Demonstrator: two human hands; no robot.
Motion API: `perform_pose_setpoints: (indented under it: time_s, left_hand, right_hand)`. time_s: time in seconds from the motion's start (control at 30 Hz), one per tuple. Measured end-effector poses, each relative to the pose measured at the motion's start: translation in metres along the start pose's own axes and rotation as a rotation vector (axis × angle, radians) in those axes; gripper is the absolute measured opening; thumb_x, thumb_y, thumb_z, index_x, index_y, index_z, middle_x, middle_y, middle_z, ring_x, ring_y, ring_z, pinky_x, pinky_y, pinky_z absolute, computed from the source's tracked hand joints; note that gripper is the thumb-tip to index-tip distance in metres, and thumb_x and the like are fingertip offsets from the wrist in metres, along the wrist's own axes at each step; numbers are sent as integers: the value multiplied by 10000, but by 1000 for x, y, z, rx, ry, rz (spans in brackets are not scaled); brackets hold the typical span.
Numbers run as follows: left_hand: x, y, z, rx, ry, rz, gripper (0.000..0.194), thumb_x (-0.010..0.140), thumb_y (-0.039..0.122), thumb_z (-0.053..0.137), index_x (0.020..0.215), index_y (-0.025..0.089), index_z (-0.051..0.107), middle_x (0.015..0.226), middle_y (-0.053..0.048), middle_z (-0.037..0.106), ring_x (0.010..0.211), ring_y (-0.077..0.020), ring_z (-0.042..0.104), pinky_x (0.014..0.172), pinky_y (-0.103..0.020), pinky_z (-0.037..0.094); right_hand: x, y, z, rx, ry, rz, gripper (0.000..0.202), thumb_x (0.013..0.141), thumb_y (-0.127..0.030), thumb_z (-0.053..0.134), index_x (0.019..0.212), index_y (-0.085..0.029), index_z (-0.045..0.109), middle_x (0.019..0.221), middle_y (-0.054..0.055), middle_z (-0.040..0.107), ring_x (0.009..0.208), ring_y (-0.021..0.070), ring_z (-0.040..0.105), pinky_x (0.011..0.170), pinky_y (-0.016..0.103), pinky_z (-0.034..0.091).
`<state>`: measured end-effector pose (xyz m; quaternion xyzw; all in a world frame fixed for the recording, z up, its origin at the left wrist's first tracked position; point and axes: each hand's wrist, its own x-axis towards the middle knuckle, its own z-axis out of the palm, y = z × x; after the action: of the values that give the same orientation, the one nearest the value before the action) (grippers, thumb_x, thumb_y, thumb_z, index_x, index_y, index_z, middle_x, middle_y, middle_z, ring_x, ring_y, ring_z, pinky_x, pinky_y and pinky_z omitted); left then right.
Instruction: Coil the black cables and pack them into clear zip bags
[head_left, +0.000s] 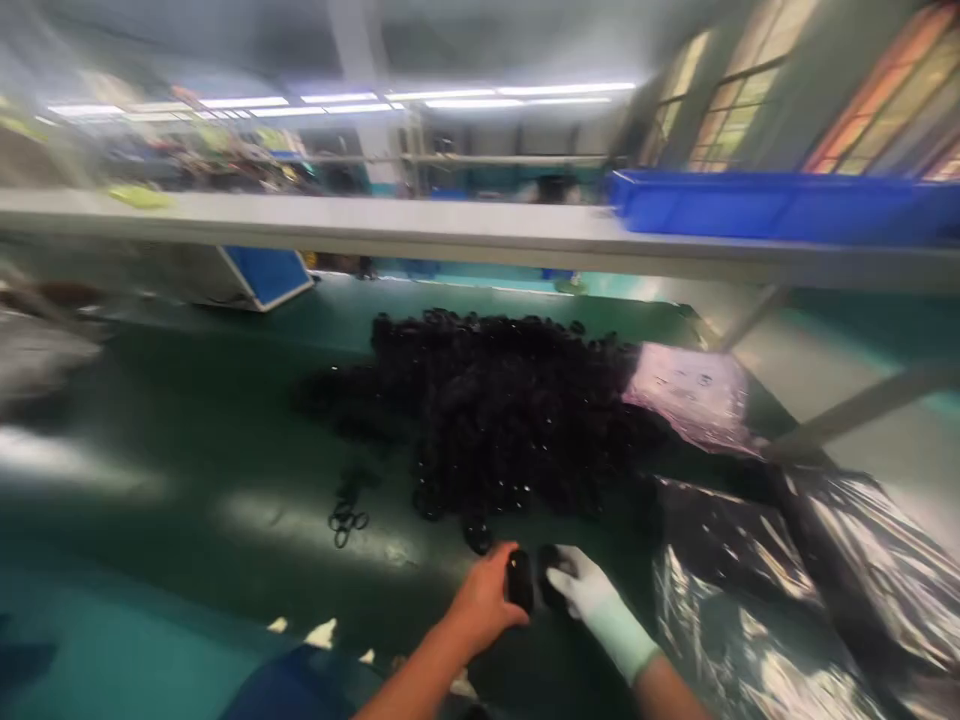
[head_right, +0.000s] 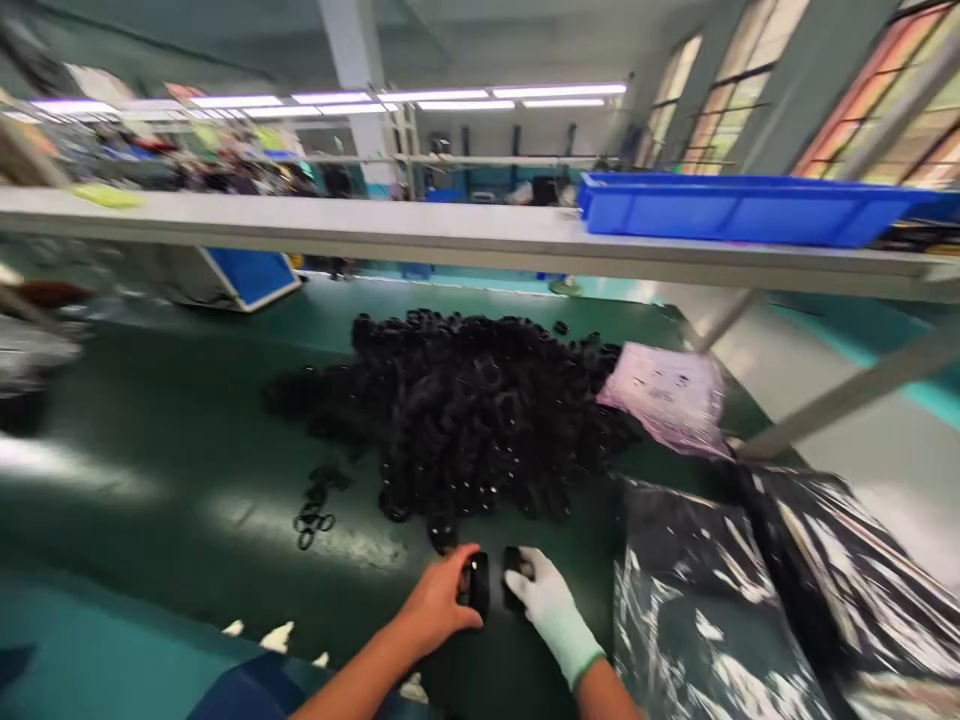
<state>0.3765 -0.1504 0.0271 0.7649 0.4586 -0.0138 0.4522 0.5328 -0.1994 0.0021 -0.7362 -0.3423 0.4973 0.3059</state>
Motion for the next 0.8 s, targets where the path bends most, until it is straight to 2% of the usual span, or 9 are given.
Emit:
perform_pose_setpoints:
  time_s: [0.1, 0.23, 0.4, 0.47, 0.63, 0.73, 0.8]
  left_hand:
    - [12, -5, 14, -82, -32, 24, 817, 614, 185, 699, 1326, 245, 304, 1030, -12, 606, 915, -159, 572, 836, -269, 453]
    - [16, -4, 24, -125, -5, 22, 802, 624, 174, 669, 1330, 277, 302, 1042, 7, 592, 829, -124, 566, 772, -228, 449]
    - [24, -2, 26, -104, 7, 4, 793, 598, 195, 689, 1314, 284, 359, 860, 27, 594, 798, -152, 561, 725, -249, 434]
    - [25, -1, 26, -105, 14, 8, 793, 603, 199, 688, 1320, 270, 358, 858, 23, 590, 799, -152, 559, 733, -252, 433]
    - [27, -2, 26, -125, 28, 45, 787, 600, 179, 692, 1317, 235, 373, 1024, -18, 575, 762, -130, 546, 734, -249, 448]
    - [28, -4, 27, -137, 33, 76, 774, 595, 159, 698, 1301, 235, 390, 1144, -27, 525, 727, -107, 529, 728, -242, 459]
    - [28, -6, 29, -148, 39, 94, 772, 593, 144, 702, 1293, 237, 392, 1206, -24, 481, 721, -93, 520, 721, -228, 465]
  right_hand:
    - [-1, 23, -16, 40, -22, 98, 342, 852, -232, 502, 1182, -158, 453, 978, 45, 600, 608, 91, 561, 484, 209, 452]
    - [3, 20, -16, 75, -60, 75, 430, 793, -222, 485, 1210, -136, 426, 1000, 65, 591, 590, 87, 542, 412, 179, 381]
    - [1, 16, -19, 59, -78, 74, 510, 743, -258, 488, 1228, -115, 424, 990, 79, 576, 571, 89, 536, 433, 193, 415]
    - [1, 16, -20, 49, -69, 78, 526, 733, -278, 489, 1231, -119, 429, 1014, 89, 570, 626, 111, 568, 456, 202, 446]
    - [-1, 13, -15, 1, -32, 65, 506, 751, -268, 455, 1239, -135, 452, 1085, 122, 544, 869, 199, 591, 539, 244, 505]
    - [-3, 11, -11, -66, 7, 35, 460, 782, -267, 422, 1217, -130, 482, 1075, 132, 528, 911, 220, 570, 609, 281, 510]
    - [-5, 9, -8, -114, 36, 14, 430, 776, -276, 449, 1173, -127, 520, 1012, 122, 544, 912, 234, 558, 710, 329, 498]
